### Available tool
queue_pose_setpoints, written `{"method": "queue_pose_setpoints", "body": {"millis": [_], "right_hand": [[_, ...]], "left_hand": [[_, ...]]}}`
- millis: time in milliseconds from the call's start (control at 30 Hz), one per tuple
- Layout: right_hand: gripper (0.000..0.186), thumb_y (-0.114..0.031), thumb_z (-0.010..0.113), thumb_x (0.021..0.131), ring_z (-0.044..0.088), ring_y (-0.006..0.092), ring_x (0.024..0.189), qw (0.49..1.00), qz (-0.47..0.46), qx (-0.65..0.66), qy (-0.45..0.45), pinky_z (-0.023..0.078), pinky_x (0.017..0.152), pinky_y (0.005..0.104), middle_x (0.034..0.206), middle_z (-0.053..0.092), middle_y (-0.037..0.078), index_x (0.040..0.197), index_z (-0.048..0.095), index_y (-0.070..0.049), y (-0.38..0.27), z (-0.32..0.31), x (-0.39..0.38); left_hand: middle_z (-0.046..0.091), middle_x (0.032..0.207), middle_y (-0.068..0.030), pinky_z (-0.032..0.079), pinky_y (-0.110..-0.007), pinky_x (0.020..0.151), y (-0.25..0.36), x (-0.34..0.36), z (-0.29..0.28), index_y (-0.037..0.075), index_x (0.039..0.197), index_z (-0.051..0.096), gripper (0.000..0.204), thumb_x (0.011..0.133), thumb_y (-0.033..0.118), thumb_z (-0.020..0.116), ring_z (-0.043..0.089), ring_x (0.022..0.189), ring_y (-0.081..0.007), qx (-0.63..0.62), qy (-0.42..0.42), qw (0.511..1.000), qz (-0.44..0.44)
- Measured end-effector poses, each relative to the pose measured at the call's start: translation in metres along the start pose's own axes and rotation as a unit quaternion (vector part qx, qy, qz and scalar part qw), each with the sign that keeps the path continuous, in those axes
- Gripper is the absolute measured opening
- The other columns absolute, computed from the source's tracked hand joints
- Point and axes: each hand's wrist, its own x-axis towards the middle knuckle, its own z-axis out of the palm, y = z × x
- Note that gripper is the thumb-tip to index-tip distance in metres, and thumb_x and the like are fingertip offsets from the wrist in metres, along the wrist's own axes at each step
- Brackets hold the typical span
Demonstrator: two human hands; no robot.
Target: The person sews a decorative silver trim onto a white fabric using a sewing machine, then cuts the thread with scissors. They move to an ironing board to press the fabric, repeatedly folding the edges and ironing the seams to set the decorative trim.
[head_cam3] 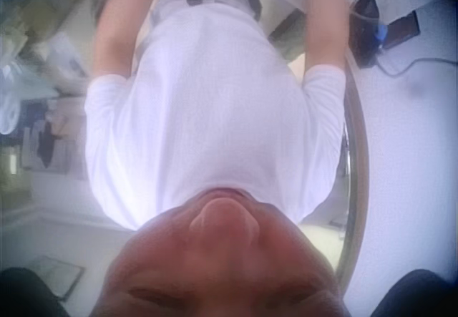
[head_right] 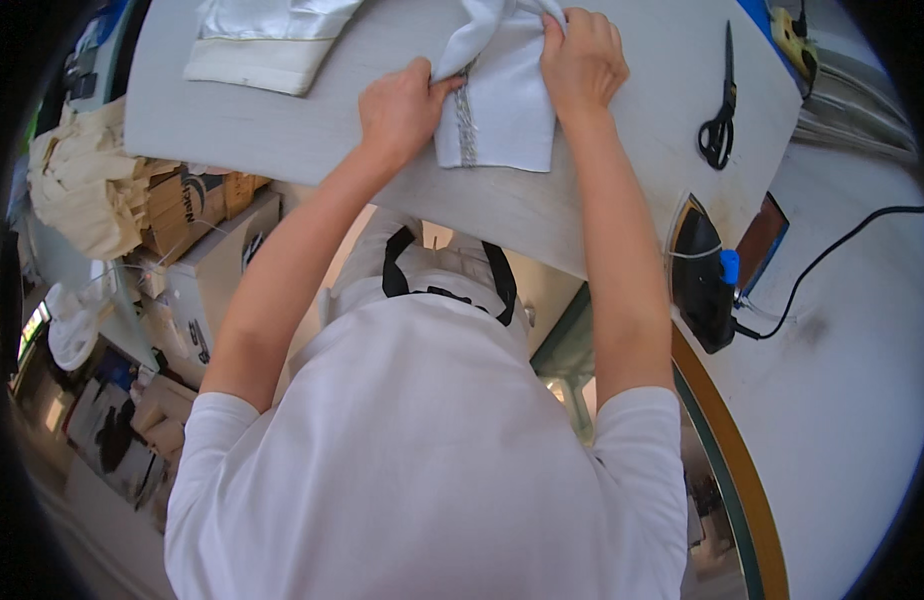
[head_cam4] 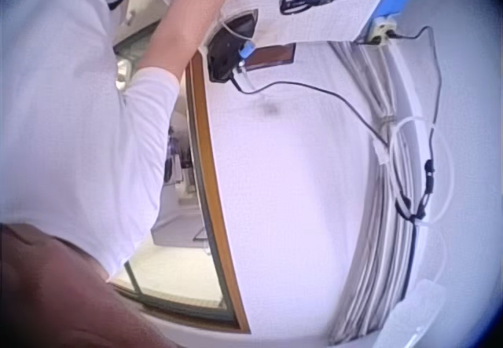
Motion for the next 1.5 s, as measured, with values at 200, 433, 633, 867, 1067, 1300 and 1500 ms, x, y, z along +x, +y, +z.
{"method": "queue_pose_setpoints", "body": {"millis": [200, 433, 633, 867, 1067, 1300, 1500], "right_hand": [[0.024, -0.018, 0.073, 0.086, 0.064, 0.0335, 0.104, 0.993, -0.04, 0.111, -0.024, 0.052, 0.087, 0.0428, 0.109, 0.069, 0.013, 0.107, 0.07, -0.006, 0.018, -0.048, -0.051], [0.028, -0.003, 0.07, 0.083, 0.061, 0.0342, 0.114, 0.956, -0.173, 0.193, -0.14, 0.049, 0.098, 0.0451, 0.122, 0.066, 0.013, 0.111, 0.067, -0.002, -0.006, -0.054, -0.115], [0.033, -0.002, 0.071, 0.079, 0.059, 0.0347, 0.118, 0.942, -0.163, 0.253, -0.152, 0.048, 0.101, 0.0457, 0.129, 0.064, 0.013, 0.112, 0.066, -0.001, 0.01, -0.078, -0.153], [0.032, -0.003, 0.069, 0.078, 0.06, 0.033, 0.112, 0.957, -0.098, 0.247, -0.115, 0.048, 0.095, 0.0442, 0.124, 0.066, 0.01, 0.11, 0.068, -0.003, 0.013, -0.056, -0.162], [0.019, -0.01, 0.073, 0.081, 0.06, 0.0288, 0.104, 0.971, -0.072, 0.215, -0.077, 0.045, 0.089, 0.0418, 0.11, 0.068, 0.004, 0.1, 0.073, -0.009, 0.004, -0.048, -0.163], [0.013, -0.021, 0.075, 0.086, 0.06, 0.0293, 0.098, 0.977, 0.037, 0.2, -0.072, 0.044, 0.086, 0.0419, 0.098, 0.069, 0.005, 0.092, 0.076, -0.01, -0.007, -0.039, -0.153], [0.018, -0.03, 0.075, 0.086, 0.06, 0.0294, 0.094, 0.98, 0.09, 0.151, -0.088, 0.044, 0.086, 0.0442, 0.091, 0.069, 0.004, 0.087, 0.076, -0.013, -0.014, -0.032, -0.146]], "left_hand": [[0.07, 0.072, -0.0187, 0.052, -0.048, 0.06, -0.013, -0.022, 0.002, 0.005, 0.075, 0.064, 0.048, 0.088, 0.05, 0.072, 0.069, 0.068, -0.0369, 0.061, -0.051, 0.996, -0.034], [0.07, 0.094, -0.0159, 0.051, -0.045, 0.067, -0.014, -0.034, -0.008, 0.003, 0.096, 0.066, 0.038, 0.086, 0.038, 0.077, 0.068, 0.084, -0.035, 0.078, 0.061, 0.995, 0.031], [0.065, 0.121, -0.0163, 0.046, -0.048, 0.1, -0.014, -0.102, -0.012, -0.002, 0.122, 0.062, 0.045, 0.079, 0.007, 0.071, 0.06, 0.114, -0.0372, -0.017, 0.058, 0.964, 0.26], [0.063, 0.125, -0.0143, 0.044, -0.047, 0.104, -0.019, -0.112, 0.013, 0.001, 0.12, 0.066, 0.047, 0.074, -0.004, 0.067, 0.057, 0.121, -0.0348, -0.058, 0.073, 0.972, 0.215], [0.066, 0.112, -0.0102, 0.044, -0.043, 0.094, -0.022, -0.105, 0.022, 0.007, 0.109, 0.072, 0.034, 0.075, 0.0, 0.071, 0.059, 0.112, -0.0304, -0.079, 0.112, 0.969, 0.204], [0.064, 0.1, -0.0086, 0.043, -0.043, 0.085, -0.011, -0.089, 0.032, 0.003, 0.085, 0.072, 0.012, 0.082, 0.013, 0.077, 0.057, 0.097, -0.0295, -0.106, 0.137, 0.982, 0.079], [0.063, 0.099, -0.0109, 0.044, -0.042, 0.085, -0.005, -0.081, 0.038, -0.001, 0.082, 0.072, 0.02, 0.08, 0.017, 0.081, 0.056, 0.096, -0.0308, -0.085, 0.149, 0.985, 0.036]]}}
